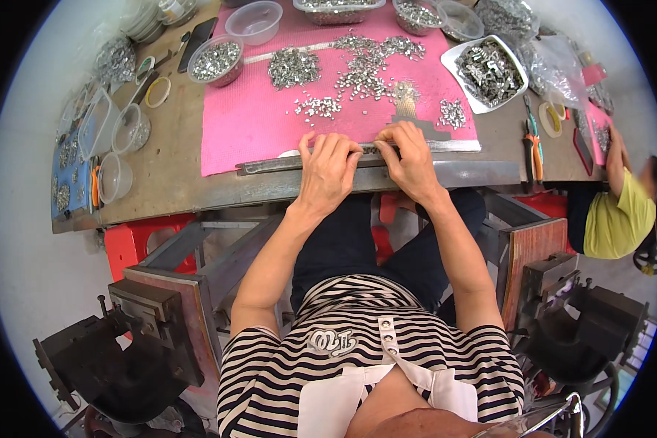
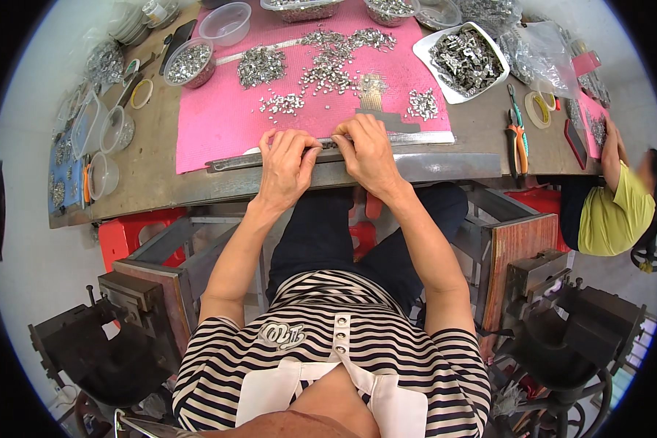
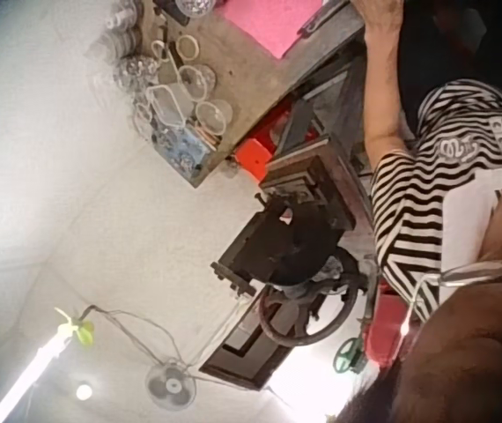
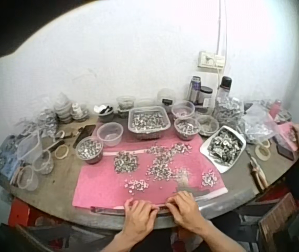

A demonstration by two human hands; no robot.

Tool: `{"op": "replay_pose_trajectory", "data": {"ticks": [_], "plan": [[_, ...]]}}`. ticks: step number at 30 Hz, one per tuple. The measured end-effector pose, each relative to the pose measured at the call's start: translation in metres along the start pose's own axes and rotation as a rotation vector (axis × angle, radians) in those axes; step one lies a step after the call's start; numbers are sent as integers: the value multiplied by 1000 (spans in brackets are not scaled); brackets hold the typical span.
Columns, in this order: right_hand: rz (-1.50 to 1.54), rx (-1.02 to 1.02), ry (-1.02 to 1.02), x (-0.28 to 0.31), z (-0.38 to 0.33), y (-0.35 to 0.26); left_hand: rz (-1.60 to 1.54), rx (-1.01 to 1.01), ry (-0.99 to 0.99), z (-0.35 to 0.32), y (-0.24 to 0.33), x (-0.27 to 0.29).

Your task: The person repeatedly picks up small silver-colored metal pieces from a pink mat, places them into a metal jig, and uses a manual press to crimp or shape them. They then remove the processed pieces and place them into a white tray. The process is repeated continuously throughout the clip.

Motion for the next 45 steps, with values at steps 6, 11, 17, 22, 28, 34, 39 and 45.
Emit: {"op": "replay_pose_trajectory", "data": {"ticks": [6,11,17,22,28,34,39,45], "plan": [[-14,57,61,1,-15,-5,27,-22,-4,1,2,-2],[-122,137,108,-5,-20,-20,-41,-36,45,1,-1,2],[-310,194,251,-12,-35,-30,-200,46,134,-2,-12,14],[-271,143,257,-13,-36,-28,-181,3,136,-1,-7,13],[-121,23,109,-14,-17,-20,-149,9,115,-2,-8,6],[-9,-14,35,-9,-1,-9,-84,2,74,-1,-2,4],[-43,-101,-65,-15,31,15,8,-35,51,2,5,-1],[-144,-15,-229,-34,36,27,30,-12,40,2,3,-2]]}}
Point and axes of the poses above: each hand's wrist, its own z-axis towards the middle knuckle, its own x-axis out of the back of the hand, y = z × x, the point moved 8 cm from there along z, towards the middle knuckle, and after that the axes turned 11 degrees about -z, right-handed, at the moved point
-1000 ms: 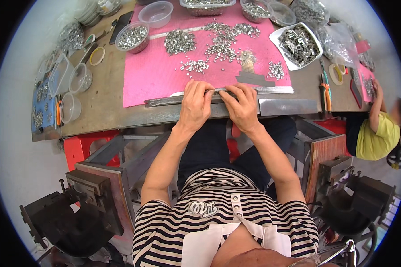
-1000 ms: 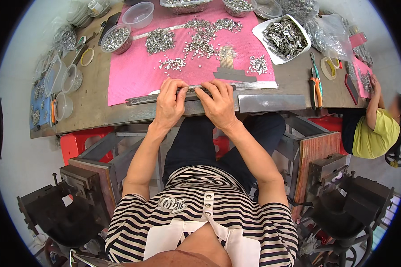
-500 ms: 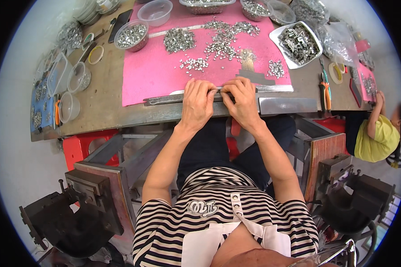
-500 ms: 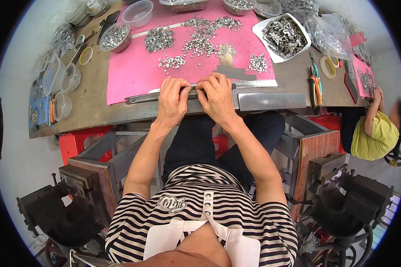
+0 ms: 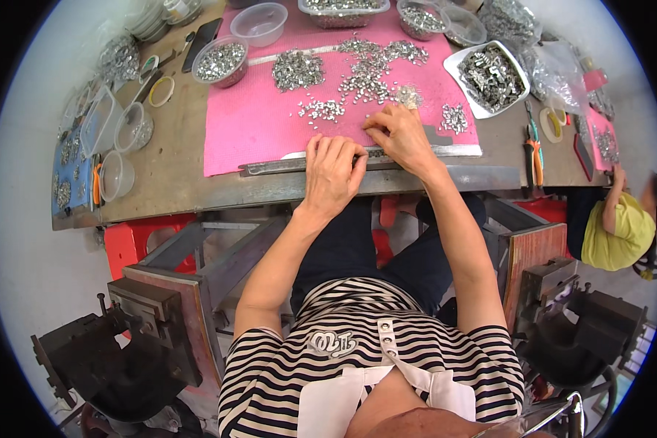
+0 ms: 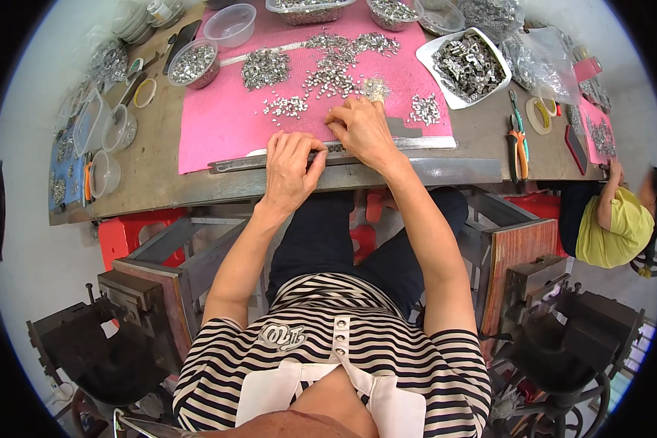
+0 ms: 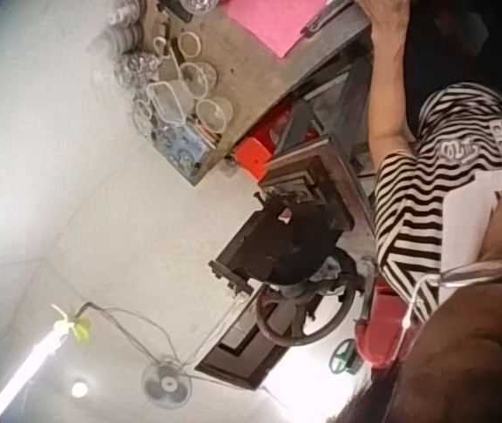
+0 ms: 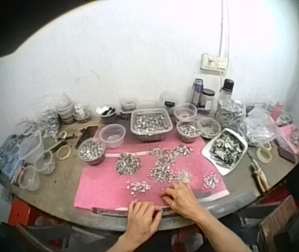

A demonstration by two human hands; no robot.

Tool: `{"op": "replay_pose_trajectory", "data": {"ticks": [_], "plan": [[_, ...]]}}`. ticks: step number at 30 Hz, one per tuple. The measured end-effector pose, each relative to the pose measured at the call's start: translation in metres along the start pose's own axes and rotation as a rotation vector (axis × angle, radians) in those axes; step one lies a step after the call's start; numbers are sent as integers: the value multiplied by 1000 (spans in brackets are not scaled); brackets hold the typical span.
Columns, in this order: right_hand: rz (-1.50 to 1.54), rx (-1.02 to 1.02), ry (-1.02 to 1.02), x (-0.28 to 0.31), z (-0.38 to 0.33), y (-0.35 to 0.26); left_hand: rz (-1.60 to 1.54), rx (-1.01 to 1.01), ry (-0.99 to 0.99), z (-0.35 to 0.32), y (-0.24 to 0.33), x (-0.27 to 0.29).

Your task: The person repeatedly picks up small silver-colored metal pieces from a pink mat, places them into a metal jig, and uses a manual press to crimp or shape them. They then remove the processed pieces and place them into a white tray. The process is repeated continuously throughout the clip.

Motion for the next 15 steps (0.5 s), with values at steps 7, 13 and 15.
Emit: {"op": "replay_pose_trajectory", "data": {"ticks": [7,13,15], "plan": [[-166,125,51,9,-2,-10,-48,35,-14,3,1,5],[-205,151,82,13,-6,-8,143,106,77,17,-53,47],[-90,139,80,15,-11,-8,224,97,38,20,-62,52]]}}
Point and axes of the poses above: each hand's wrist, its own z-axis towards the middle knuckle, its own x-axis out of the back of the hand, y = z × x, the point moved 8 cm from there along z, towards the middle knuckle, and after that the axes turned 11 degrees about -z, right-handed, at the moved point
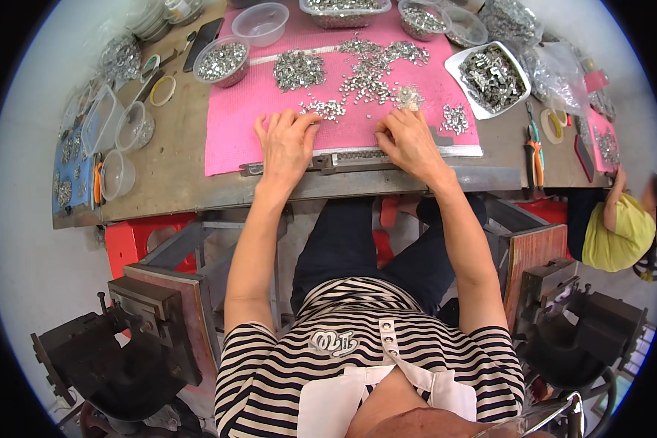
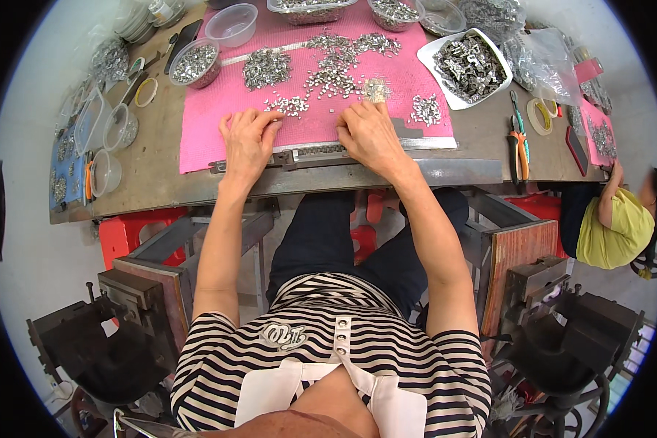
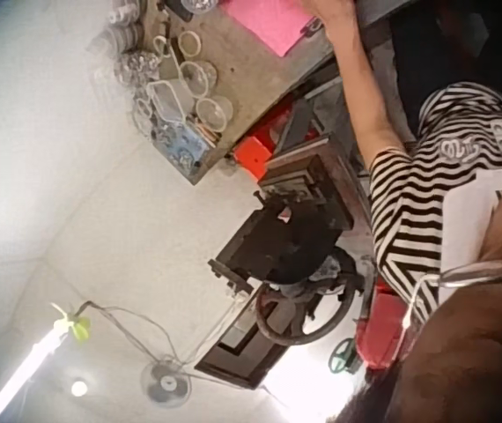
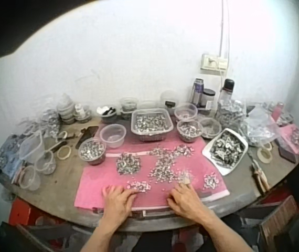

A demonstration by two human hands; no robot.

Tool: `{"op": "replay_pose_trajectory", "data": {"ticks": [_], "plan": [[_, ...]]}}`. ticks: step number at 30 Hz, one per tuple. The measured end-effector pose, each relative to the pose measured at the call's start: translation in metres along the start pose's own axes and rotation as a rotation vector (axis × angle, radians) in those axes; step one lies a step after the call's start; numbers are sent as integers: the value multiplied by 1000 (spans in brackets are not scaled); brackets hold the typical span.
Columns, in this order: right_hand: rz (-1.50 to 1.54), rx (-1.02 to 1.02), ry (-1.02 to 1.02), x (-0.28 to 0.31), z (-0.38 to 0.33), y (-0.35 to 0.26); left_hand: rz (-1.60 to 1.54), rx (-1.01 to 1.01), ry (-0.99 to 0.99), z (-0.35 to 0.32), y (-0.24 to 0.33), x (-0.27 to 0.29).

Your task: The person repeatedly picks up small silver-colored metal pieces from a pink mat, places them into a metal jig, and uses a manual press to crimp or shape them. They then remove the processed pieces and place them into a white tray. The process is repeated continuously throughout the clip.

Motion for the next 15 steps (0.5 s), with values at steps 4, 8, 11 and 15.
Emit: {"op": "replay_pose_trajectory", "data": {"ticks": [4,8,11,15], "plan": [[134,-91,4,3,-9,7,40,-25,-83,3,-2,-2],[152,-121,-10,2,-6,14,72,-54,-97,3,1,0],[94,-74,11,0,-1,7,101,-26,-100,3,0,2],[42,-32,18,-6,3,4,57,-39,-99,0,12,2]]}}
Point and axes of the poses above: each hand's wrist, its own z-axis towards the middle knuckle, its own x-axis out of the back of the hand, y = z × x, the point moved 8 cm from there along z, towards the middle knuckle, and after that the axes turned 11 degrees about -z, right-handed, at the moved point
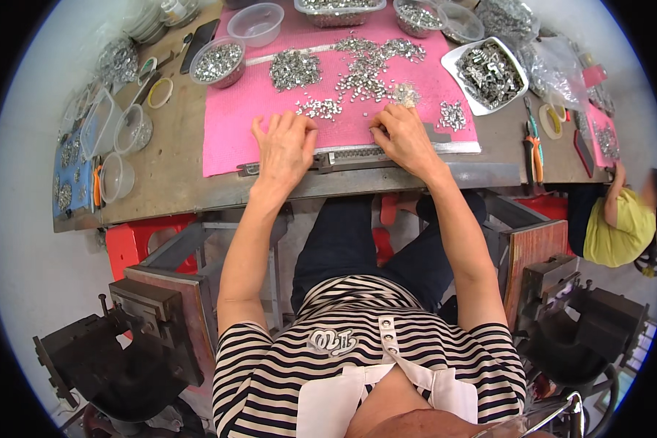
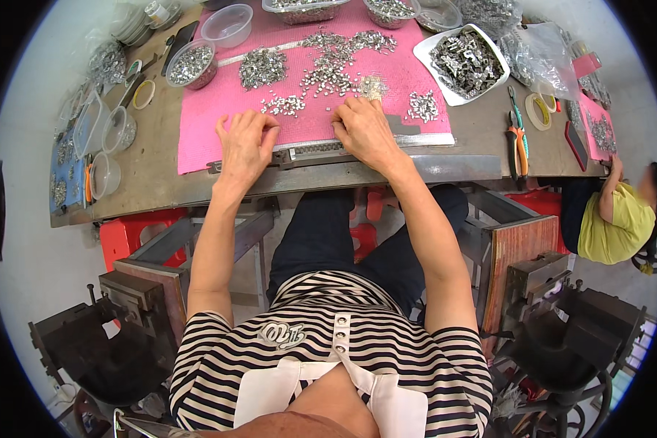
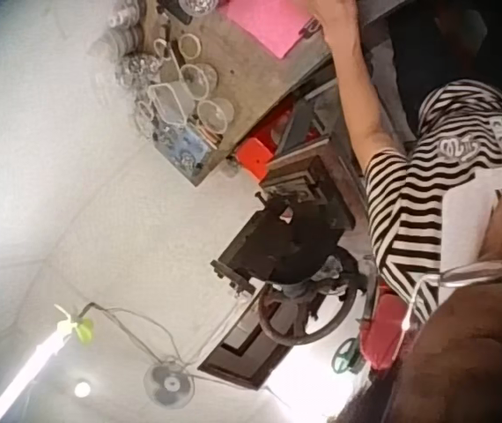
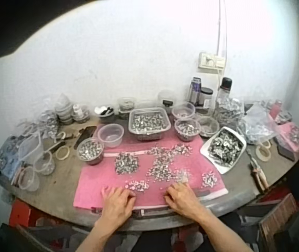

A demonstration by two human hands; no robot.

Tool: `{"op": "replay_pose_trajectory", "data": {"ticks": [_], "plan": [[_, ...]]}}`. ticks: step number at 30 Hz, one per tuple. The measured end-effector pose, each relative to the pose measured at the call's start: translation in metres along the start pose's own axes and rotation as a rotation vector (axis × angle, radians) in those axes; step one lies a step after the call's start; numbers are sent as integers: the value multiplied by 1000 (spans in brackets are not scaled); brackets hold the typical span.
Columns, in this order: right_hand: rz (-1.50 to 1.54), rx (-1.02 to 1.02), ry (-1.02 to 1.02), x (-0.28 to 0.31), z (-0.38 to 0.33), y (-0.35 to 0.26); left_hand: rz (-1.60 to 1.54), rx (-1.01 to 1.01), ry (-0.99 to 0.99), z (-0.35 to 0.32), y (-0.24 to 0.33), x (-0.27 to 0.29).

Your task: The person repeatedly picks up small silver-colored metal pieces from a pink mat, places them into a metal jig, and uses a manual press to crimp or shape them. They then remove the processed pieces and place them into a white tray. The process is repeated continuously throughout the clip.

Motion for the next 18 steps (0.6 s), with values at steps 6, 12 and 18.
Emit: {"op": "replay_pose_trajectory", "data": {"ticks": [6,12,18], "plan": [[206,-69,-36,18,-20,-5,-316,-97,-24,-9,55,-26],[154,25,45,23,-35,-23,-296,-128,-23,-13,59,-41],[133,58,79,26,-38,-25,-373,-143,-61,-10,56,-39]]}}
Point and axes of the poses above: each hand's wrist, its own z-axis towards the middle knuckle, its own x-axis out of the back of the hand, y = z × x, the point moved 8 cm from there along z, towards the middle knuckle, and after that the axes turned 11 degrees about -z, right-handed, at the moved point
